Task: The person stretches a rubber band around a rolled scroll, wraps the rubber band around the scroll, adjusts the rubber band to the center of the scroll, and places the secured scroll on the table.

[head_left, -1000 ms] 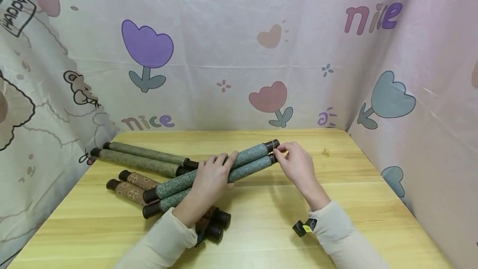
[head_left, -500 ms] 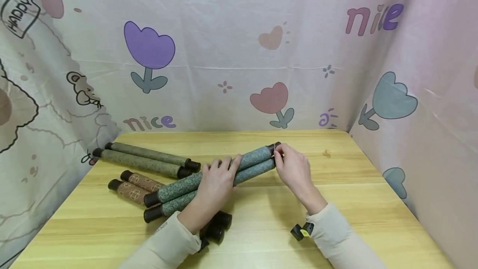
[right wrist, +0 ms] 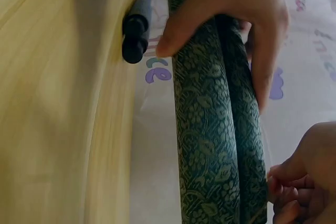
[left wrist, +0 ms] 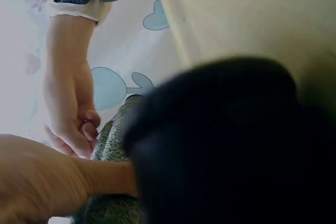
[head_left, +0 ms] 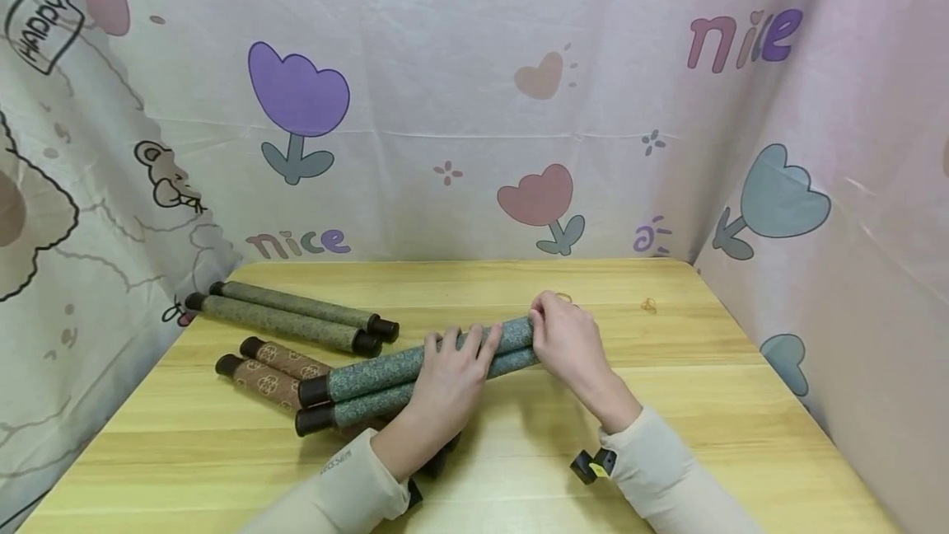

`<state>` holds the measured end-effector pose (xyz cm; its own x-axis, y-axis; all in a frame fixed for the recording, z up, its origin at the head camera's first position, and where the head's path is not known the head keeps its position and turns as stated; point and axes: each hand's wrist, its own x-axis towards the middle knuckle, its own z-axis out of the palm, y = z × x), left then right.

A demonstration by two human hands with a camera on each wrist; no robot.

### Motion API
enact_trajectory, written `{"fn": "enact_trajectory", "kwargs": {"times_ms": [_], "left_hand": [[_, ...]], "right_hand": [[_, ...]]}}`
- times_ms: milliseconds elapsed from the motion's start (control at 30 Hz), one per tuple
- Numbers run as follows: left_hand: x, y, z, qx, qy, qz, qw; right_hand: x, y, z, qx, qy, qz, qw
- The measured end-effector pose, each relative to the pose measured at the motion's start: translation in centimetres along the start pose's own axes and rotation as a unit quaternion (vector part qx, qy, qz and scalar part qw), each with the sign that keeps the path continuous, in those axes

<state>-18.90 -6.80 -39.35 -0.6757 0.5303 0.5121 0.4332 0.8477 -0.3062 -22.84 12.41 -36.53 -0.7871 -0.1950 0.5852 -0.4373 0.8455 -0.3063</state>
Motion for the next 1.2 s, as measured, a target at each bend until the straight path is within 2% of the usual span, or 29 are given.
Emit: {"fn": "enact_trajectory", "kwargs": {"times_ms": [133,300,400,500,633,833,867,933,1033,1067,1100,1133,1200], "left_hand": [[0.3,-0.7,0.0,-0.017,0.019,-0.029,0.9993],[0.5,-2.5,-0.4,-0.031,0.047,-0.063,0.9964],[0.6,-3.4,-0.7,-0.044,0.058,-0.064,0.9953],[0.8,-4.2,-1.1,-0.069,0.067,-0.065,0.9933],[0.9,-5.0,-1.7,-0.114,0.095,-0.076,0.986],[1.1,-5.5,-1.6,-0.149,0.147,-0.065,0.9756],[1.1,-5.5,-1.6,-0.15,0.152,-0.064,0.9748],[1.1,-5.6,-1.5,-0.153,0.159,-0.064,0.9732],[1.0,-5.6,-1.4,-0.158,0.157,-0.068,0.9724],[1.0,-5.6,-1.3,-0.158,0.154,-0.069,0.9728],[1.0,-5.6,-1.3,-0.157,0.149,-0.07,0.9737],[1.0,-5.7,-1.4,-0.153,0.142,-0.072,0.9753],[1.0,-5.7,-1.4,-0.143,0.125,-0.073,0.9791]], "right_hand": [[-0.4,-0.8,0.0,-0.023,0.021,-0.06,0.998],[-0.8,-1.6,0.0,-0.007,0.044,-0.09,0.995],[-0.8,-1.8,-0.1,0.02,0.058,-0.098,0.993],[-0.6,-1.3,-0.4,0.045,0.074,-0.087,0.992],[-0.2,-0.1,-0.8,0.091,0.096,-0.074,0.988],[0.4,2.1,0.1,0.187,0.147,-0.111,0.965],[0.4,2.3,0.4,0.21,0.147,-0.104,0.961],[0.3,2.3,0.9,0.287,0.12,-0.064,0.948],[0.0,1.9,1.5,0.388,0.063,0.004,0.92],[-0.1,1.7,1.6,0.403,0.049,0.02,0.913],[-0.2,1.4,1.6,0.408,0.041,0.027,0.912],[-0.3,1.1,1.5,0.393,0.043,0.018,0.918],[-0.4,0.6,1.3,0.335,0.075,-0.02,0.939]]}}
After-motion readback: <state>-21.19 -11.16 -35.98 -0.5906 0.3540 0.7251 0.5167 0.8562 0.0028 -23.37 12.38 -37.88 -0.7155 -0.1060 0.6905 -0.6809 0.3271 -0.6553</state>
